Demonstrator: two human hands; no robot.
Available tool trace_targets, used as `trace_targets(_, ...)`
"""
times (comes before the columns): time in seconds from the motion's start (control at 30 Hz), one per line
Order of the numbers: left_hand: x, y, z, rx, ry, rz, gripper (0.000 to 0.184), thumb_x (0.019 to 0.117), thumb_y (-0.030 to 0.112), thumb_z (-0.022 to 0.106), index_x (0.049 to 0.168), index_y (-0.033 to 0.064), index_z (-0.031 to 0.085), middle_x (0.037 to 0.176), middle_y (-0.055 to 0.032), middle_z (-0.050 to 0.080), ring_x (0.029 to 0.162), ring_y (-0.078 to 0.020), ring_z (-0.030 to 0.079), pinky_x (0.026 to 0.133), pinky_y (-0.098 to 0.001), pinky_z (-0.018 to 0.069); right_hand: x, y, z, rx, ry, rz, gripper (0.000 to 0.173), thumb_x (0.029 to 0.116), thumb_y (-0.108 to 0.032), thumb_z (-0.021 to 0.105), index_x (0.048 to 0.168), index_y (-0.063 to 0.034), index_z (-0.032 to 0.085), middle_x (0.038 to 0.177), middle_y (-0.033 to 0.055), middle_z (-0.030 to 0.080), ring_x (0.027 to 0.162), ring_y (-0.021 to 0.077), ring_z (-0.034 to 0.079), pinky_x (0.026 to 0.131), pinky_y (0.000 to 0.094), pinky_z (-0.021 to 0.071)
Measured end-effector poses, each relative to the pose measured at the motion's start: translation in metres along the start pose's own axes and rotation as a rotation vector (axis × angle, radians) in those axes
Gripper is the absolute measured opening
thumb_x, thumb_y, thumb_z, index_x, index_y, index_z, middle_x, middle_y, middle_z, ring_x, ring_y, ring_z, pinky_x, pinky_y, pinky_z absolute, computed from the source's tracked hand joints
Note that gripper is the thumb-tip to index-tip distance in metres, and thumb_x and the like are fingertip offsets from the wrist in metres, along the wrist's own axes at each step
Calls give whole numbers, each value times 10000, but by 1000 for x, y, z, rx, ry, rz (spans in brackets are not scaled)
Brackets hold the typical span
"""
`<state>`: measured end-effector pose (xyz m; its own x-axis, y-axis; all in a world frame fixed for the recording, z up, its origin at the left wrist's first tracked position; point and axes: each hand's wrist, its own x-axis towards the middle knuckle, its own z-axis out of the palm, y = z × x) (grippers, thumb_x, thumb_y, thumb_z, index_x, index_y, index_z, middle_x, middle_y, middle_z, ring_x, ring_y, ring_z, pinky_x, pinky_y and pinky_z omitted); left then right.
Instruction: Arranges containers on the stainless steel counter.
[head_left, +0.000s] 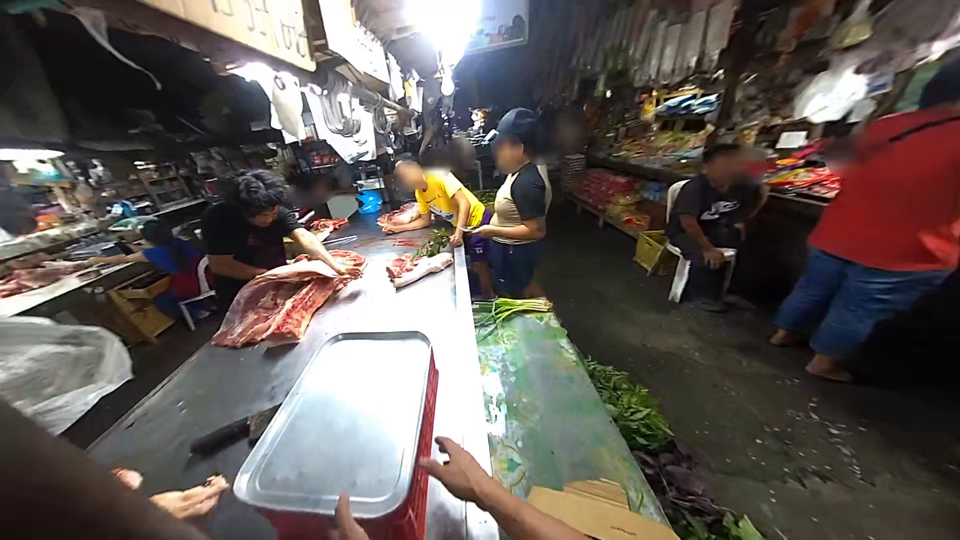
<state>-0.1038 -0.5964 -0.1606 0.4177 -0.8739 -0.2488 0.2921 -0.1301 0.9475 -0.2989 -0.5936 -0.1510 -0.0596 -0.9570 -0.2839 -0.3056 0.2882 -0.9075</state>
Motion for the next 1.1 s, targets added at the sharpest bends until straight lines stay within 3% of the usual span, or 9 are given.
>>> trace_targets(0.07,3,5,-5,-17,-14,-70,662,1054,488,463,1560,72,370,1536,-229,451,1384,-393,467,1060,-665,424,29,-22,12,-91,32,12,852,963,-553,632,1555,1,370,1484,270,517,1367,387,529,1146,561,417)
trace_targets(0.17,7,14,-20,-2,-46,-195,667,1025,556,487,1528,122,422,1471,-240,507,1280,-447,532,900,-720,474,51,-43,29,-78,31,126,846,963,-504,669,1543,9,327,1394,293,563,1234,413,611,1005,595,505)
trace_targets(0.27,13,26,-34,15,-100,-301,715,1017,617,459,1575,182,355,1556,-225,422,1347,-471,467,918,-735,440,61,-44,43,-53,92,155,751,921,-250,705,1526,-12,329,1359,272,586,1203,386,632,984,571,525)
trace_targets(0.33,17,29,-37,21,-113,-332,736,1008,658,436,1572,193,355,1560,-220,416,1352,-467,462,910,-732,442,66,-43,46,-29,99,129,719,901,-180,707,1511,-29,357,1334,262,598,1154,381,652,936,571,547)
trace_targets(0.77,40,25,-27,-11,-23,-307,796,1004,655,462,1617,209,219,1608,-204,345,1394,-452,424,950,-731,432,79,-56,56,39,73,105,706,892,-114,716,1516,-68,388,1361,235,592,1170,359,643,930,557,548)
trace_targets(0.87,44,24,-26,-9,-15,-286,790,1003,653,462,1611,201,238,1598,-196,367,1387,-441,438,954,-722,437,83,-54,57,73,77,80,721,895,-179,738,1520,-64,397,1379,229,585,1202,352,629,953,556,540)
trace_targets(0.93,42,22,-27,16,-18,-249,760,1025,639,423,1618,199,242,1603,-194,366,1405,-429,423,976,-723,423,80,-45,53,157,50,73,831,929,-366,756,1580,-70,333,1491,217,515,1313,362,562,1019,579,506)
trace_targets(1.0,32,18,-31,43,-37,-206,710,1047,596,415,1612,192,267,1615,-189,348,1436,-414,389,1021,-716,393,67,-31,46,254,46,81,873,954,-486,699,1612,-84,289,1564,196,452,1380,373,503,1039,611,478)
trace_targets(1.1,-9,5,-55,74,-176,-125,660,1079,482,413,1602,101,286,1627,-209,326,1451,-401,388,1080,-662,406,10,0,27,392,19,38,684,1038,-406,582,1580,-65,342,1518,177,514,1349,337,550,1036,571,505)
